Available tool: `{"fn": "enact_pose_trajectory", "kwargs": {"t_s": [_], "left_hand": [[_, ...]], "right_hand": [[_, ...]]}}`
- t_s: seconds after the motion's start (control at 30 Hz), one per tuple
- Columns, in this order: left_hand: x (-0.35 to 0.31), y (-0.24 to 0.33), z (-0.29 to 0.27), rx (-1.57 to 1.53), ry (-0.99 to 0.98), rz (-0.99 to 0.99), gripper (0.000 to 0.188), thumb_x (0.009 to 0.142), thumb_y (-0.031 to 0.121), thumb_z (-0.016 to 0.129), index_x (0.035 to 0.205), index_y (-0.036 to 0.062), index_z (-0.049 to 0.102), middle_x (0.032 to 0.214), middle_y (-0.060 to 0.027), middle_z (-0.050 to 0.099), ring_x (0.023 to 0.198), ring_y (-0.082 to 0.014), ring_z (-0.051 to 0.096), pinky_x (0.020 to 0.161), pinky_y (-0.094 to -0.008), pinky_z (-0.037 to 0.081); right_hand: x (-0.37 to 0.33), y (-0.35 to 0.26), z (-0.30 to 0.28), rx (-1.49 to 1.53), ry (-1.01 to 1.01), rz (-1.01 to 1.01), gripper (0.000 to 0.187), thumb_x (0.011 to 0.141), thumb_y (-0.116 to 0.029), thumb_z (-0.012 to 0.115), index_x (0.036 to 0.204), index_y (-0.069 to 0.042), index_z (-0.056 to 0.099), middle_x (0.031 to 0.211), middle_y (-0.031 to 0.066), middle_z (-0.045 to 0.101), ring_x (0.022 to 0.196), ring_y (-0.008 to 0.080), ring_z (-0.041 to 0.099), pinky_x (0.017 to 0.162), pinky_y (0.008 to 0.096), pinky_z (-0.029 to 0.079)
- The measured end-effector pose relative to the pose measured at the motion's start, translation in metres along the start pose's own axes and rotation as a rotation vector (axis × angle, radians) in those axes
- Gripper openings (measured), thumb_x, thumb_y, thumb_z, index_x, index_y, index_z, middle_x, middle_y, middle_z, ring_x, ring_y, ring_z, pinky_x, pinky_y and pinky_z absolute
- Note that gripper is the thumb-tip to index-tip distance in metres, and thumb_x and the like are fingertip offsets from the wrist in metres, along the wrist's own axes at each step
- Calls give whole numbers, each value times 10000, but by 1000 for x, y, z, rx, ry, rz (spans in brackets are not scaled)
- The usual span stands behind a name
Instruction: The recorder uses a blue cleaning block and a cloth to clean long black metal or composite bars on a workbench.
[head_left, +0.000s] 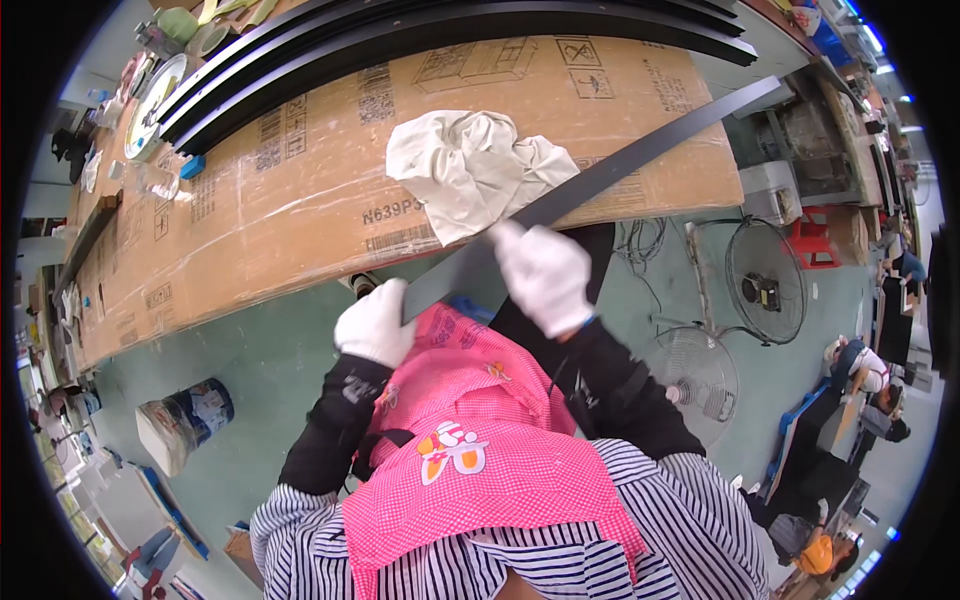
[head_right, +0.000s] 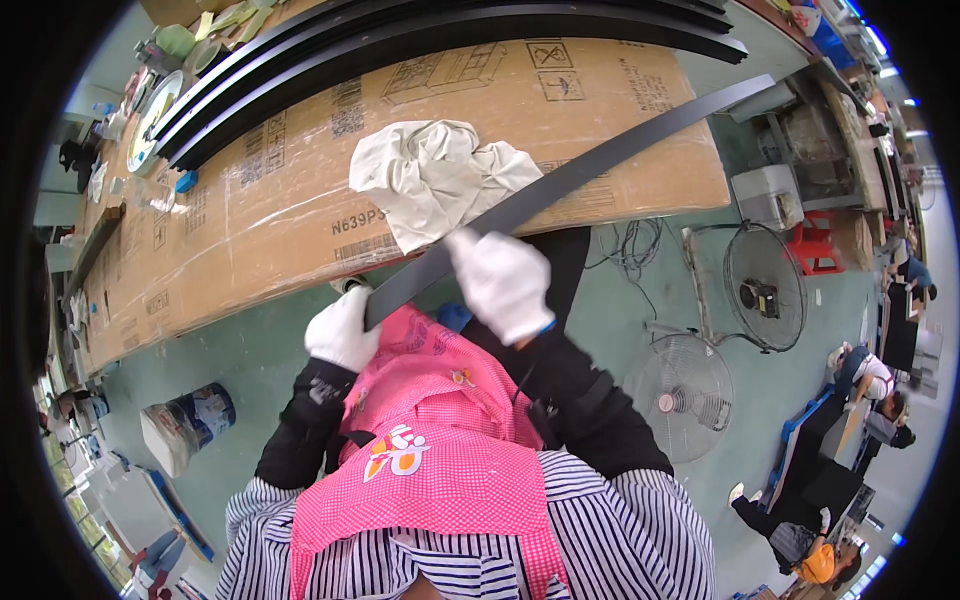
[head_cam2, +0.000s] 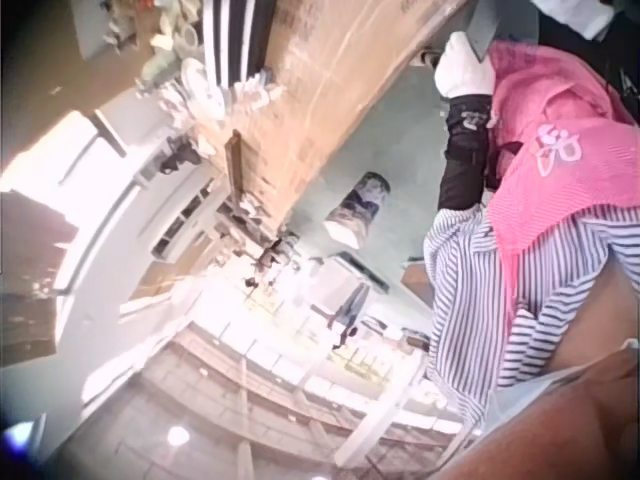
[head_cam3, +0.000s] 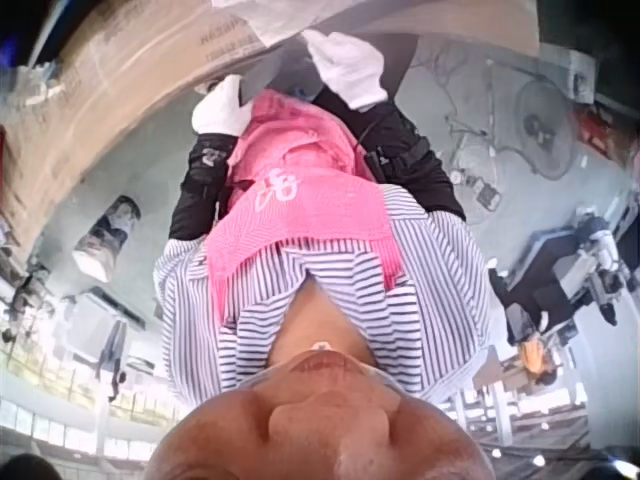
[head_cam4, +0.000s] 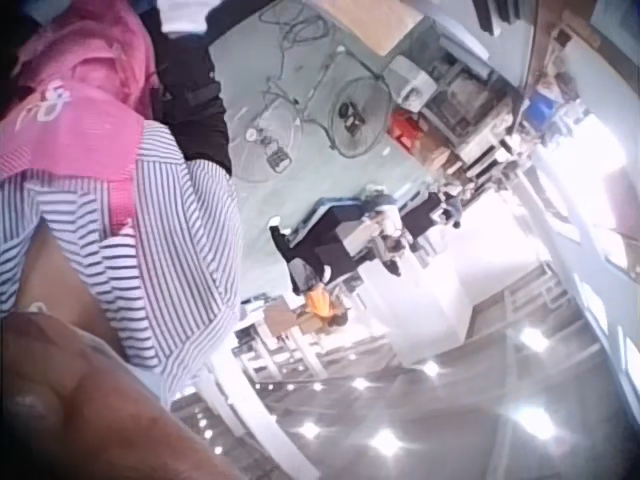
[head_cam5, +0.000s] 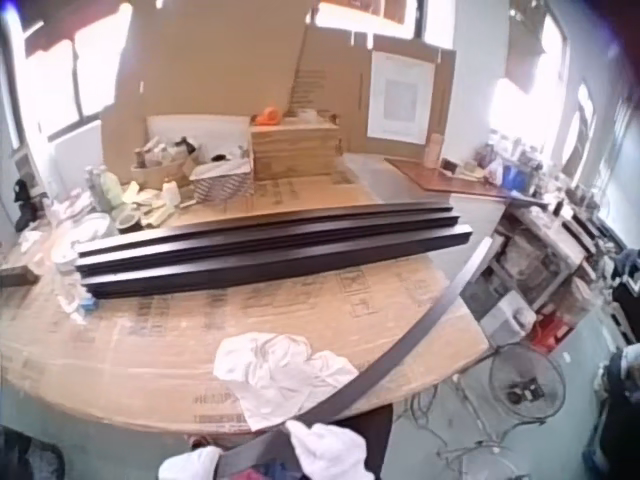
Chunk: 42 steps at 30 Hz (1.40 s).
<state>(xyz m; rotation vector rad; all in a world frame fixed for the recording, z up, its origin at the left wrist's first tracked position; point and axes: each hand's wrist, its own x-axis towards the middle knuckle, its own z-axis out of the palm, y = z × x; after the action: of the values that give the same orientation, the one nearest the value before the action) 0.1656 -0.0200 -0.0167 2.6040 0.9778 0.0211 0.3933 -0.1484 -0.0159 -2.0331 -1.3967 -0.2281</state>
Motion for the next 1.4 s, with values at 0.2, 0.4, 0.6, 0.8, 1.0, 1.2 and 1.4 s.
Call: {"fn": "enact_pose_trajectory", "kwargs": {"t_s": [0.2,0.4,0.6,0.8,1.0,1.2,1.4], "left_hand": [[24,34,7,43,-2,22,341,804,274,759,1063,117,602,882,-114,704,782,-337,710,679,-469,559],[43,50,18,54,-44,45,385,797,280,777,1058,104,556,890,-112,687,806,-327,709,680,-462,564],[46,48,18,89,-10,64,397,795,314,799,1019,116,537,903,-97,666,817,-294,712,691,-449,573],[11,13,-15,-142,6,62,640,762,407,819,1284,118,587,1106,-126,707,1019,-323,696,868,-429,556],[-6,-13,-1,-348,15,43,506,796,339,814,1215,106,652,1043,-138,721,957,-336,713,840,-412,571],[4,1,10,-314,40,77,497,813,389,796,1216,134,653,1041,-114,729,933,-324,717,813,-415,574],[37,32,23,-326,-19,74,499,830,430,775,1215,142,641,1062,-120,732,938,-324,719,804,-424,574]], "right_hand": [[33,92,-20,45,101,361,218,998,-272,634,998,-85,746,848,106,708,772,329,689,711,391,544],[38,186,-38,65,162,484,331,997,-321,650,1170,-56,749,1166,169,735,1100,314,707,951,347,531],[-8,-5,2,25,-26,23,42,873,-208,722,914,-203,715,648,57,526,580,254,584,526,397,463],[25,136,-31,-20,218,441,267,1017,-257,605,1127,-78,769,1154,140,745,1051,277,725,937,356,545],[0,-7,3,-45,14,132,114,971,-207,626,900,-147,694,638,65,559,617,267,625,540,381,488],[-8,-32,5,34,-122,185,115,943,-220,679,967,-134,752,721,58,653,712,258,683,659,365,543],[4,84,-7,77,228,401,232,984,-201,660,1099,-28,763,1041,154,763,948,288,742,873,348,561]]}}
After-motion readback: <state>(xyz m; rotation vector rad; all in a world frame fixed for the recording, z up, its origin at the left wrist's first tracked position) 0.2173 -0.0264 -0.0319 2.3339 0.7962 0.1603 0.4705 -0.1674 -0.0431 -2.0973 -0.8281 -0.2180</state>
